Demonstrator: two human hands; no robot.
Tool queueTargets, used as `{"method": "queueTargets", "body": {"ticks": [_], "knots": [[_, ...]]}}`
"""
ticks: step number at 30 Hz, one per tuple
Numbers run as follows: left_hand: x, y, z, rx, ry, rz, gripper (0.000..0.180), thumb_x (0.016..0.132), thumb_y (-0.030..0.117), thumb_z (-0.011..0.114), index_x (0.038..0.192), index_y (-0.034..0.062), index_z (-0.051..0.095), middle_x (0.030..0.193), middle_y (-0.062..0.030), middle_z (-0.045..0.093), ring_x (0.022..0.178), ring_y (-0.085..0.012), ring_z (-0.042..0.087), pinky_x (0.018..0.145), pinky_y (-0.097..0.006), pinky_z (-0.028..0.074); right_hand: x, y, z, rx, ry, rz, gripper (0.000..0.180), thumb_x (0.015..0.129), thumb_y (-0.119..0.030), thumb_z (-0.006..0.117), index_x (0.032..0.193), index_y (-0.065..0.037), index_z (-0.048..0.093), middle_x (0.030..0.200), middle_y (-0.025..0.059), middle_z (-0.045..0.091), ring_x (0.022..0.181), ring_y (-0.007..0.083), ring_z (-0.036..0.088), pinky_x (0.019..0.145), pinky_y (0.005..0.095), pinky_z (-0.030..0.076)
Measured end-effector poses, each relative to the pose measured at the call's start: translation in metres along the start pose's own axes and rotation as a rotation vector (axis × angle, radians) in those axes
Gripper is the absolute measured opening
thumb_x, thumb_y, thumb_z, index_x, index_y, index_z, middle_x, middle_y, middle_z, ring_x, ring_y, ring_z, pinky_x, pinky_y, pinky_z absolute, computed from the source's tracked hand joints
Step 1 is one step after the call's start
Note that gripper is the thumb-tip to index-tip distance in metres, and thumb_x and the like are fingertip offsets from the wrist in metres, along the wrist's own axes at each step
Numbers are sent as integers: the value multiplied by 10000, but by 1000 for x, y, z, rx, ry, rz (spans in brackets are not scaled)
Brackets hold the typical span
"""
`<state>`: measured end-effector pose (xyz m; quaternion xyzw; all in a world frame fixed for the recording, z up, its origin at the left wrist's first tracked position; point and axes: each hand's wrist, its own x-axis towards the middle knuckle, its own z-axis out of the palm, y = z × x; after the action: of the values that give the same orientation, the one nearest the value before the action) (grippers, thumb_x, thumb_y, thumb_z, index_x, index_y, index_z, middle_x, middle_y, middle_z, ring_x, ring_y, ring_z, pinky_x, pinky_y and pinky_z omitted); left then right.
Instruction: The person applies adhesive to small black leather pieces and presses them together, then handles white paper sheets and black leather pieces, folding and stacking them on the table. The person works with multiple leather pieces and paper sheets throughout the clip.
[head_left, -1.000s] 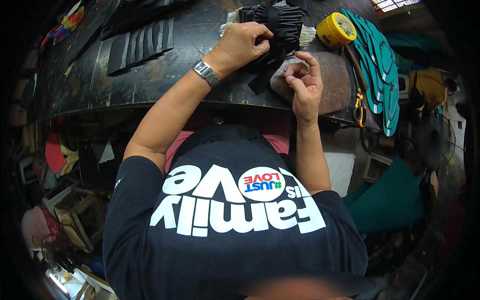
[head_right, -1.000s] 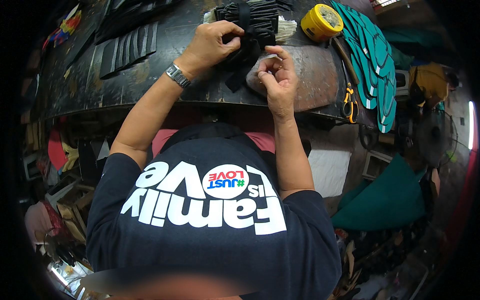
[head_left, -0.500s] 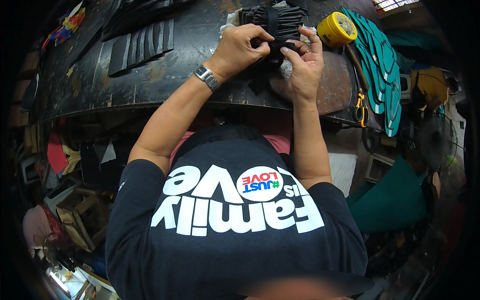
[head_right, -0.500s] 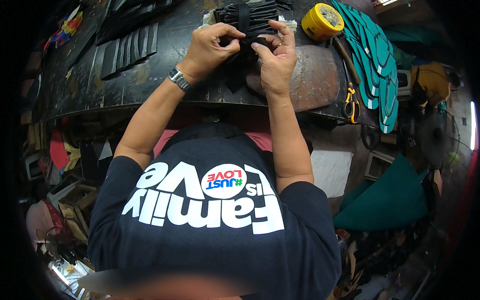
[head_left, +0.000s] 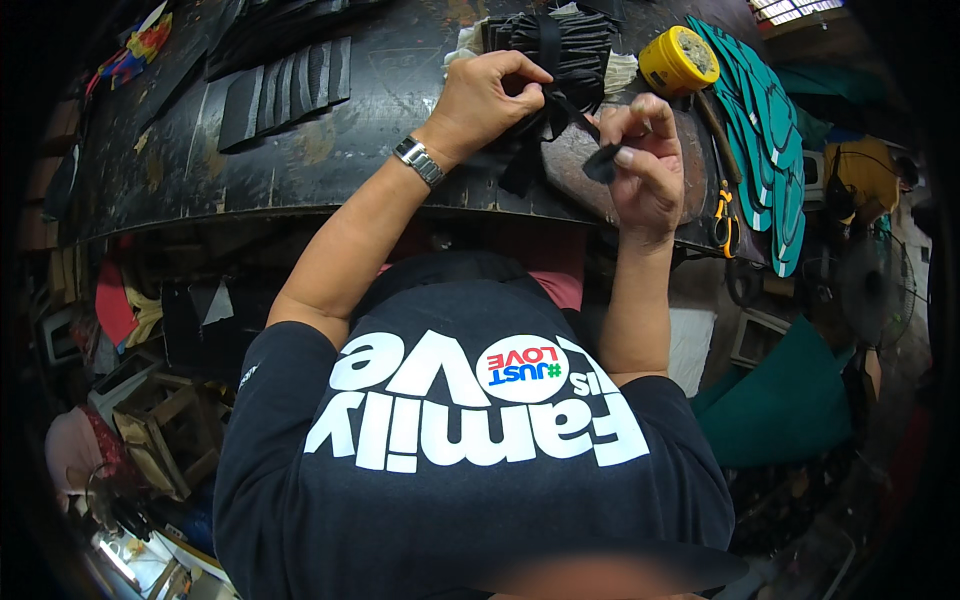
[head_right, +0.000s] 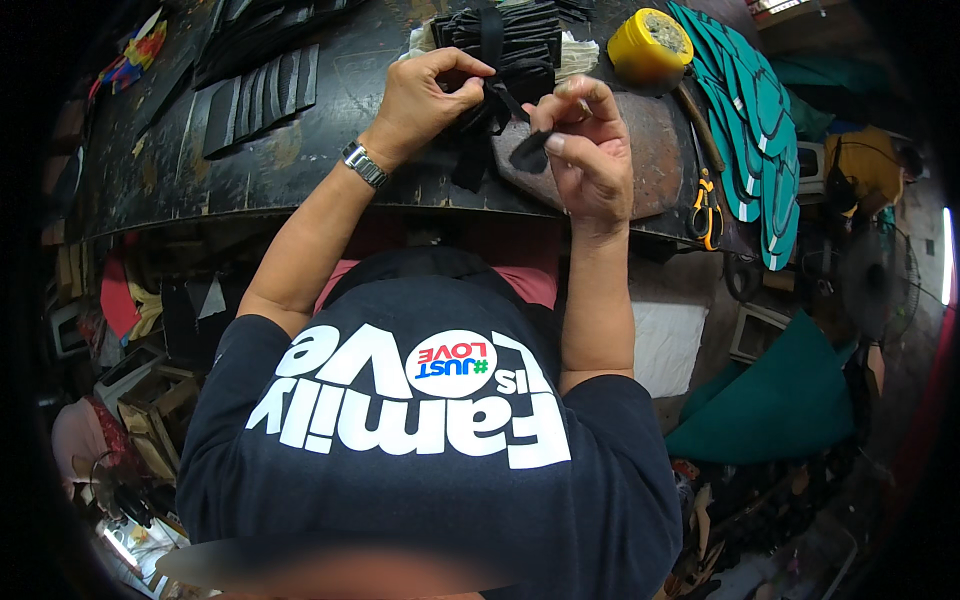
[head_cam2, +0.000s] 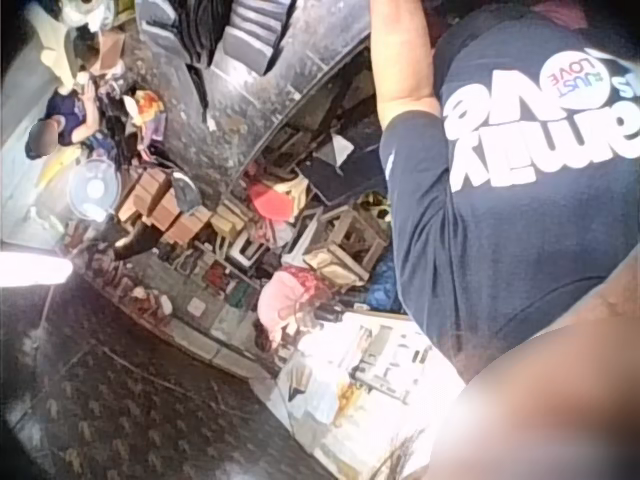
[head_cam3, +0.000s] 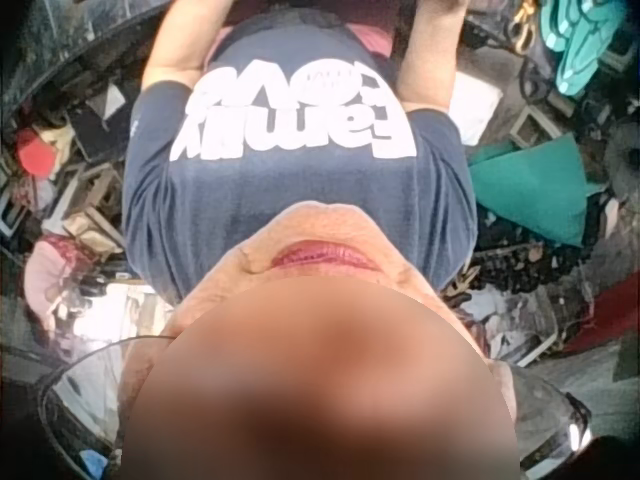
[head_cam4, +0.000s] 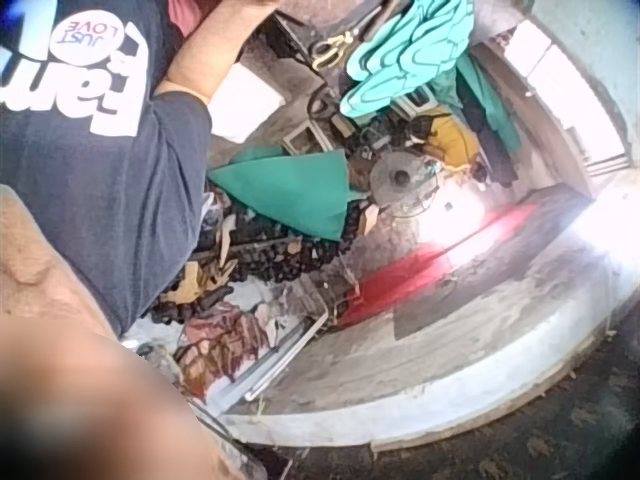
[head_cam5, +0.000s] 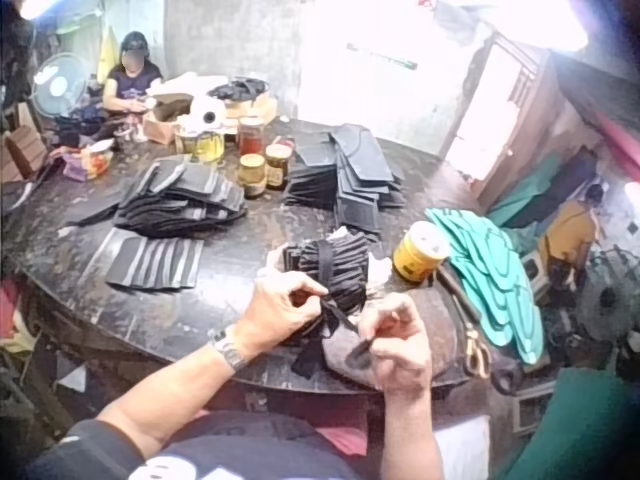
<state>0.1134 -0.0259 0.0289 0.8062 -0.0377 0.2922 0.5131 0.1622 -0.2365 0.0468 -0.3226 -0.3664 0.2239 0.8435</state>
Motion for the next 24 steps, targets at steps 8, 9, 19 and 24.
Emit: {"method": "queueTargets", "body": {"ticks": [8,9,19,24], "knots": [[-5,2,-1,6,-74,56,411,810,86,816,1193,83,668,965,-79,716,871,-177,709,761,-283,569,6,12,4,-942,510,-102,508,880,26,719,1362,-65,586,894,-16,648,721,40,547,691,189,459],[-7,3,1,4,-57,54,459,808,81,821,1229,93,637,968,-76,708,879,-181,707,769,-286,571,8,13,4,-1143,455,-222,539,866,39,721,1374,-75,579,872,-3,662,720,68,570,710,230,488],[-10,-2,1,35,-63,157,406,857,44,764,1248,96,668,1026,-73,721,891,-210,711,816,-311,578,32,23,8,-1203,78,-23,540,827,60,705,1339,-80,608,938,17,658,903,92,622,841,257,503],[-4,-3,-5,177,-97,206,265,881,87,743,1146,88,730,996,-94,720,861,-246,703,767,-335,561,19,18,-5,-749,169,179,581,852,79,700,1389,-39,512,901,21,646,850,75,606,821,215,482]]}}
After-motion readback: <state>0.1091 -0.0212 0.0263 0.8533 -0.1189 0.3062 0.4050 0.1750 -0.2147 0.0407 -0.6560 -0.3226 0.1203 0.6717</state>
